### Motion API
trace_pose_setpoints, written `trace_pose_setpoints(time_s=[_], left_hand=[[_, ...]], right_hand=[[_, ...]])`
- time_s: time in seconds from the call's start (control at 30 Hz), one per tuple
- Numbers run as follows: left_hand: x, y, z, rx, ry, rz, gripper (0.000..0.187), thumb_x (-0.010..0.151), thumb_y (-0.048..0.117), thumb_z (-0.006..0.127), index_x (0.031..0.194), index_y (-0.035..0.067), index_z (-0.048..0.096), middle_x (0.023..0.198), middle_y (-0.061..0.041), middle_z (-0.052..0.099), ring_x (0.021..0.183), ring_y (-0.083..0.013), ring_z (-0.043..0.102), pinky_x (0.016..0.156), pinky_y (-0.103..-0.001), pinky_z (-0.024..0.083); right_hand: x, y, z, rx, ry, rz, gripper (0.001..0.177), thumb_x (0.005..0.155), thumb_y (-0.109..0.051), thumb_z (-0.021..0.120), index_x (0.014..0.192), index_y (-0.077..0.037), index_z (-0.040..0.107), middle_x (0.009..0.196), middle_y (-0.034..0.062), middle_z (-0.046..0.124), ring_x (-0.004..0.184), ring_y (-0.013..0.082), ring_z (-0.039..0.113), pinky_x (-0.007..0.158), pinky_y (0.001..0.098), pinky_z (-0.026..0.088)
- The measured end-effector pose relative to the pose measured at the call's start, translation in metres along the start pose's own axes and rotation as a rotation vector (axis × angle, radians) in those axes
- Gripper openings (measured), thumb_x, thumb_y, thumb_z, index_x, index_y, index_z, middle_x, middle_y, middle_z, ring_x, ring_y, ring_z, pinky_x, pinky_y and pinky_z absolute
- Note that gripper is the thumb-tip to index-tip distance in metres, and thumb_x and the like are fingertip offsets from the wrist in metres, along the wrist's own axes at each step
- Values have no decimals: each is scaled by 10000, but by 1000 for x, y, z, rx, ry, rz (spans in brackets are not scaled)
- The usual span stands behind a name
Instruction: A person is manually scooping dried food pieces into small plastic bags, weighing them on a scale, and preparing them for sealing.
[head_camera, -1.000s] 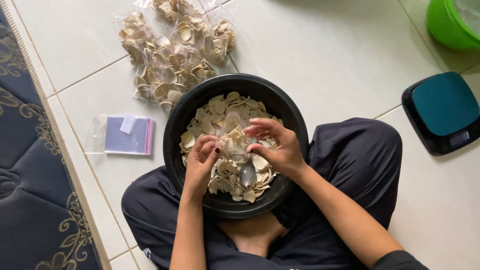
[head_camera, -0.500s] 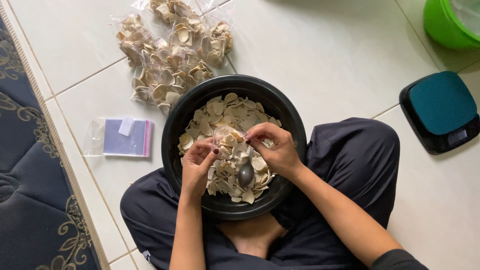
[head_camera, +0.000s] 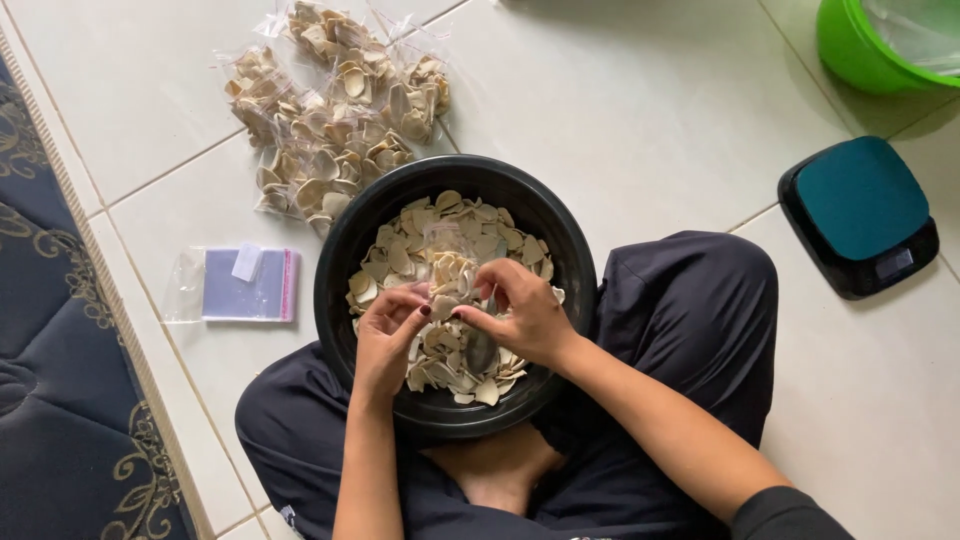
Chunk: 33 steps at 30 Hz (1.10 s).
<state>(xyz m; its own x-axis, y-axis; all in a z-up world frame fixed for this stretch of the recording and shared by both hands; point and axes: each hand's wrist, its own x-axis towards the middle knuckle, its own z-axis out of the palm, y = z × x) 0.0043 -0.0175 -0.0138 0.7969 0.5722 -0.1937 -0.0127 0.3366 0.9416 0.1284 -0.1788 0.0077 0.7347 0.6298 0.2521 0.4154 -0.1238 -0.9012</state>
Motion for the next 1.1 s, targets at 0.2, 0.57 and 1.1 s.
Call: trace_pose_setpoints(time_s=[0.2, 0.57, 1.1], left_hand=[[-2, -13, -10, 30, -100, 2, 122, 836, -3, 800, 880, -12, 686, 1068, -174, 681, 1094, -261, 695, 894, -378, 588], [-5, 4, -11, 225, -55, 100, 307, 864, -91, 577, 1160, -14, 596, 1163, -147, 676, 1067, -221, 661, 1003, -314, 535], [-32, 21, -15, 1093, 81, 272, 219, 885, -67, 713, 1101, -42, 690, 875, -112, 722, 695, -177, 639, 601, -283, 482]], right_hand=[[1, 1, 2, -14, 11, -49, 60, 895, -126, 769, 922, -110, 718, 795, 30, 681, 616, 197, 680, 545, 278, 547], [25, -33, -76, 31, 229, -55, 154, 879, 51, 722, 969, -64, 676, 991, 58, 693, 790, 132, 641, 746, 242, 595], [-41, 38, -345, -634, 754, 135, 108, 1026, 131, 705, 1073, 54, 644, 948, 123, 708, 850, 178, 698, 788, 283, 583]])
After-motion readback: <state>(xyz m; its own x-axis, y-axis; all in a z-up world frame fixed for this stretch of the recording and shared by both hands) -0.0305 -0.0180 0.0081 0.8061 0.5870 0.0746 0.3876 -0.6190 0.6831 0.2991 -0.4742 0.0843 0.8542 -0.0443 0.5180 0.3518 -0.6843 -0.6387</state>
